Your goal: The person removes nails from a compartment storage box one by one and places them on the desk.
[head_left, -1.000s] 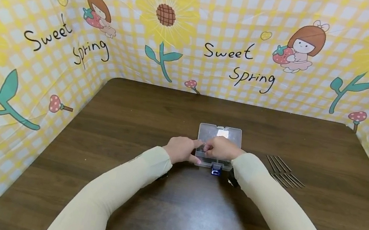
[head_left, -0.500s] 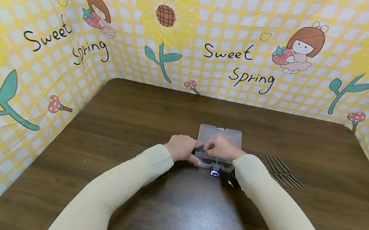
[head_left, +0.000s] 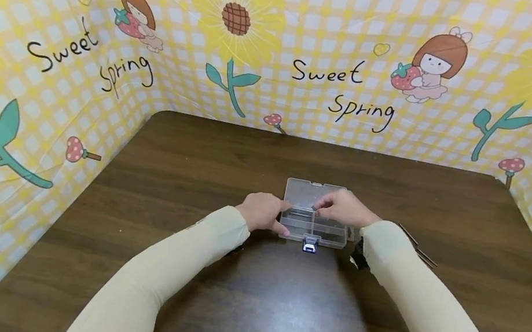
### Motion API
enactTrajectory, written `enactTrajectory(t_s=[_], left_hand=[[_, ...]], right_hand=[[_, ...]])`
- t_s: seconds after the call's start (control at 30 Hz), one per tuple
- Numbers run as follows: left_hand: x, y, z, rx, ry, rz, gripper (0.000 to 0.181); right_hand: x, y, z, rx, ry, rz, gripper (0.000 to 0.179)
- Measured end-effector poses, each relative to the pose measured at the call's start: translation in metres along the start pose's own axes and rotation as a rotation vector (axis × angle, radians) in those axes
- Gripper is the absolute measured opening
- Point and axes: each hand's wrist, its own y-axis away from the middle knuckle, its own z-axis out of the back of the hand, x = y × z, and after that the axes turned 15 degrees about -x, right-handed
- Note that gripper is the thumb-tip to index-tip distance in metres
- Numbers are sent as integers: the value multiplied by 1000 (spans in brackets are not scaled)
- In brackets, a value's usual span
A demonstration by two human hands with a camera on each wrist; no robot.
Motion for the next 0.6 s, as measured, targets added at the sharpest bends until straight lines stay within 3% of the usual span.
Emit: enactTrajectory(t_s=[0.4, 0.6], left_hand=[[0, -4, -1, 34, -1, -3, 73], [-2, -6, -1, 35, -5, 1, 73]], right_hand=[[-43, 47, 62, -59, 135, -90, 19], [-55, 71, 93, -43, 210, -116, 21]])
